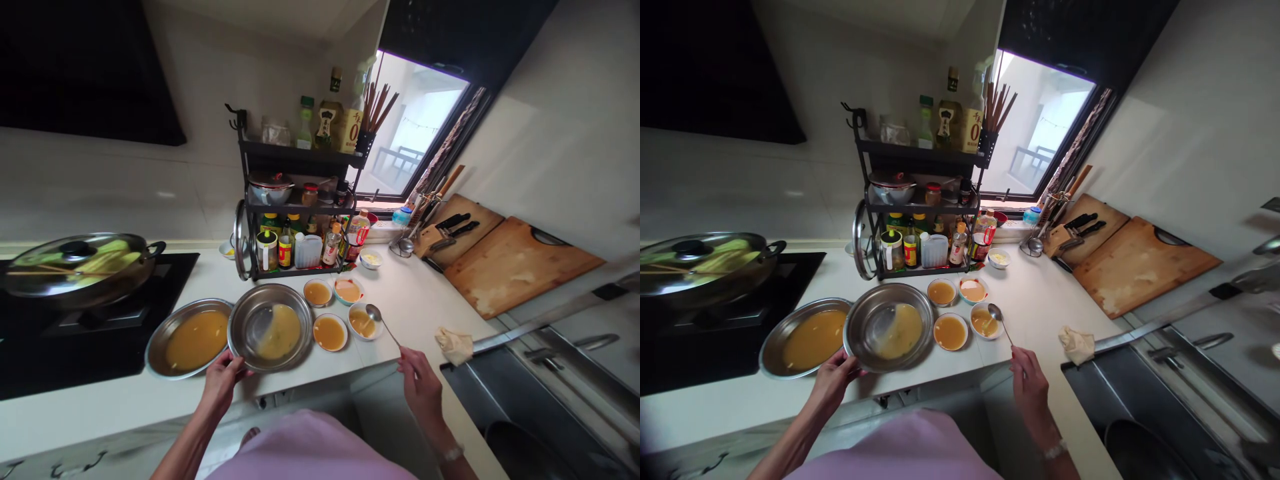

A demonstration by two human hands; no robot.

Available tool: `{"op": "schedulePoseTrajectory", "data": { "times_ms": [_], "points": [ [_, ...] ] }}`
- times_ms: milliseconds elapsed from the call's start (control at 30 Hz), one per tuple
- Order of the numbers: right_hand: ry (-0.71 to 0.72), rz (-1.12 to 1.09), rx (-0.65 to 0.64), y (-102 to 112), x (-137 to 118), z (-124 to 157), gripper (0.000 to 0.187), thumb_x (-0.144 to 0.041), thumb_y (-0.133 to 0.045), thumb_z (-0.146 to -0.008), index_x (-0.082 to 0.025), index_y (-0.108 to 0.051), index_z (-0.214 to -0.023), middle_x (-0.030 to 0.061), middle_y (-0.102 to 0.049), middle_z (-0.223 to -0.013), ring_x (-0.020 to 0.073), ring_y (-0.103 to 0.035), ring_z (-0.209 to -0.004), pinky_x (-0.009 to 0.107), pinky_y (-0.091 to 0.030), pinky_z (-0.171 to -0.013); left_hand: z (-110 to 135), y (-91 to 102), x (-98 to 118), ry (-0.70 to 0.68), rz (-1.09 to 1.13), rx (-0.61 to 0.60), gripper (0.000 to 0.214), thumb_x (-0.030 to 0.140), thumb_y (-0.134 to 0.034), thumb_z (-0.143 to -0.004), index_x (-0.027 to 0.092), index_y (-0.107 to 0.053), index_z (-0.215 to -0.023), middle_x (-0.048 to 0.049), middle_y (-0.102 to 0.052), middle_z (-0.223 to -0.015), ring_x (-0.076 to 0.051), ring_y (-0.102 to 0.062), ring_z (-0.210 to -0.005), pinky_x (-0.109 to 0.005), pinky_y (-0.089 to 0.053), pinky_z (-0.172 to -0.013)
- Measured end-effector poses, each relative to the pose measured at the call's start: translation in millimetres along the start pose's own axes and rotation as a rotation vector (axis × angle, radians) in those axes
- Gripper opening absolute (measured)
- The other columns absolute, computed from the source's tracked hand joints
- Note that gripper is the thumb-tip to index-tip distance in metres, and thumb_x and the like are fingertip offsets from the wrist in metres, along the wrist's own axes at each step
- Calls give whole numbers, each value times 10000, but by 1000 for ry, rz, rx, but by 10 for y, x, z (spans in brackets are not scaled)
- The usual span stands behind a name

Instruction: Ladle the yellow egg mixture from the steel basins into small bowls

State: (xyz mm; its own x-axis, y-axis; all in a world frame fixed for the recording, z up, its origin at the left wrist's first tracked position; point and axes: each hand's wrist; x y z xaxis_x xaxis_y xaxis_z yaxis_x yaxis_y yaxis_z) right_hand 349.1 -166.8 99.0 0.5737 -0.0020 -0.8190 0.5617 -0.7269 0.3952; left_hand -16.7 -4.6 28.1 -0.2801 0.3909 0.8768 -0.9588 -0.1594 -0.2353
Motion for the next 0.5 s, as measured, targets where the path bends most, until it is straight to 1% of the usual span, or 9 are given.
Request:
{"op": "schedulePoseTrajectory", "data": {
  "times_ms": [67,167,267,300,400,500],
  "points": [
    [27,-30,-12,-34,-60,6,203,-369,-584,-776,-236,-693,-883,51,-654,-879,163,-611,-632,322,-519,-641,6,-6,10,-8,-1,-8,275,231,-719,-492,178,-450,-519,67,-500,-480,-95,-490,-482,-264,-516,-533],
    [-12,-111,10,-192,-209,21,198,-357,-569,-804,-227,-675,-909,33,-646,-810,151,-597,-598,300,-521,-614,13,-12,18,-28,5,-18,288,228,-717,-496,179,-433,-509,68,-494,-486,-90,-481,-482,-259,-513,-525],
    [-38,-214,-50,-472,-336,82,224,-366,-513,-857,-207,-646,-941,20,-634,-733,136,-586,-551,275,-526,-563,13,-14,16,-25,12,-18,294,231,-716,-497,180,-427,-514,69,-495,-492,-92,-485,-482,-265,-513,-522],
    [-31,-245,-105,-580,-356,110,235,-367,-497,-870,-200,-639,-956,22,-632,-728,132,-587,-544,270,-529,-554,12,-15,14,-23,13,-18,294,232,-715,-497,180,-427,-517,69,-495,-492,-93,-486,-482,-267,-514,-523],
    [24,-323,-227,-899,-349,185,240,-356,-469,-893,-192,-626,-973,31,-622,-748,130,-597,-565,247,-528,-500,8,-18,11,-25,11,-17,294,235,-714,-496,181,-426,-519,69,-499,-496,-94,-490,-482,-270,-514,-524],
    [71,-319,-291,-1152,-297,217,238,-344,-453,-904,-193,-628,-958,35,-613,-767,120,-596,-562,228,-525,-473,8,-18,7,-30,9,-13,289,240,-713,-497,181,-431,-520,66,-506,-501,-96,-495,-480,-271,-512,-521]
  ]
}}
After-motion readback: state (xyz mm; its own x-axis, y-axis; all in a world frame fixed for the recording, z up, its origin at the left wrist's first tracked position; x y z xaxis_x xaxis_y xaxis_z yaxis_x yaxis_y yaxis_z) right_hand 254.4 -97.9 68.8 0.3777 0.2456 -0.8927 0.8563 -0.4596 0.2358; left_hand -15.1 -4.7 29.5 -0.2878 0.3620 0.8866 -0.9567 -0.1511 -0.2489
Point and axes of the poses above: each hand's wrist, its own z-axis away from the middle knuckle, its own y-axis out of the back of the hand, x = y × z
